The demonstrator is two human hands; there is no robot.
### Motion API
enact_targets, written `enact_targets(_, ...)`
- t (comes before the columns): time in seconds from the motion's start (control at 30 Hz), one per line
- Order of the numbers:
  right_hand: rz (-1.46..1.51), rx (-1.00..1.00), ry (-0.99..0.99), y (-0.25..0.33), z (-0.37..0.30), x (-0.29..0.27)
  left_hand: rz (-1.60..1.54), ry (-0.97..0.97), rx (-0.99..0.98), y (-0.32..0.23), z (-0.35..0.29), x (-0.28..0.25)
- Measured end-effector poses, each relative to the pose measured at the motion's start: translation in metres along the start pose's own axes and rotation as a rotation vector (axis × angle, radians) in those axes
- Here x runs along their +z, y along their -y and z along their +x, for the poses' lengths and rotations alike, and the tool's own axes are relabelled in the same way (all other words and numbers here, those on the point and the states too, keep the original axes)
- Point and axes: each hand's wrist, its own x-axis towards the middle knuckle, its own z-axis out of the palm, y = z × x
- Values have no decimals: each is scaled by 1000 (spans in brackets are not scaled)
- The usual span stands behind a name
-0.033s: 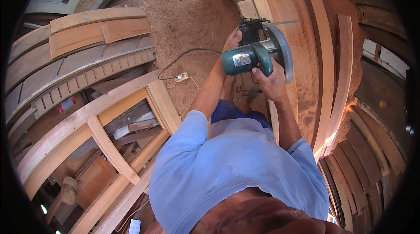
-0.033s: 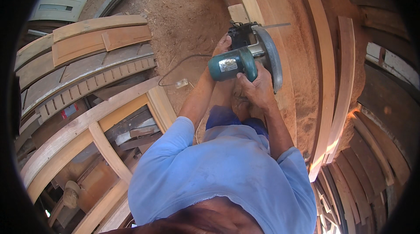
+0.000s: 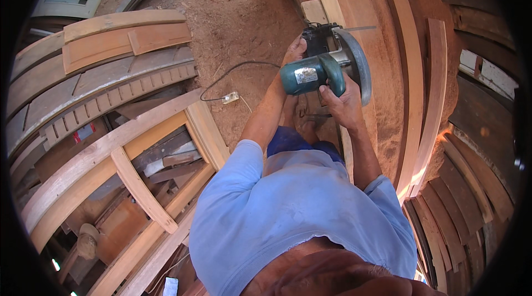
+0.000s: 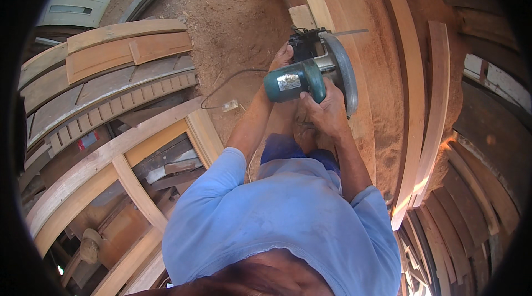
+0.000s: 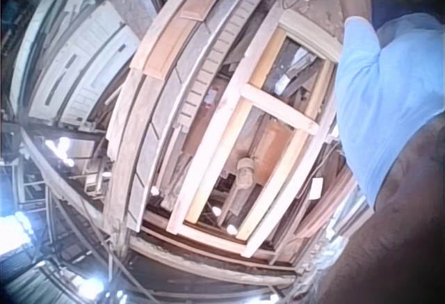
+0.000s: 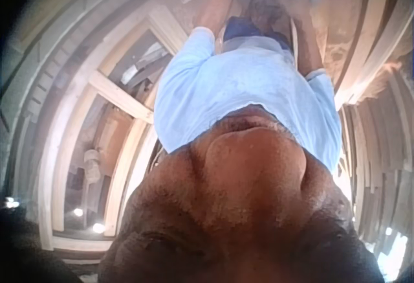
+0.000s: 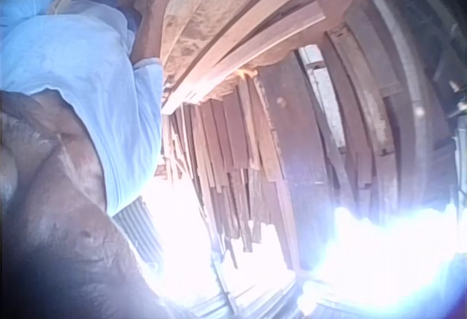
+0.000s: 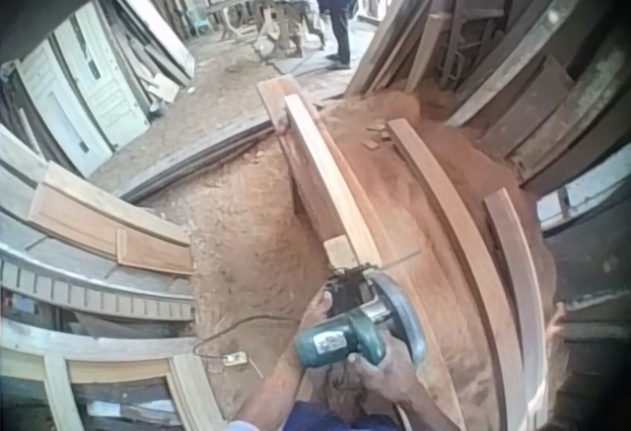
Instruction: The person picks up a curved wooden plank, positions it on a workbench, and uses a circular saw to cut it. After cutting, the person inspects the piece and places it aside among other wood pieces.
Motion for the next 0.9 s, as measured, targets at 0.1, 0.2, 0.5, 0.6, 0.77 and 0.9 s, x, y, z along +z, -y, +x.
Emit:
enact_targets(0.1,-11,-60,7,2,5,1,29,11,3,-3,3,0)
enact_targets(0.2,-64,-90,-21,5,8,2,18,22,-4,-2,7,-4)
enact_targets(0.5,-42,-139,-71,5,25,5,-49,81,-59,5,4,-20)
enact_targets(0.6,4,-59,-52,15,23,5,-98,56,-96,16,-23,-30)
enact_targets(0.77,15,-75,15,28,26,2,-151,32,-83,35,-40,-60)
enact_targets(0.9,4,-141,13,24,30,4,-162,64,-59,51,-28,-75)
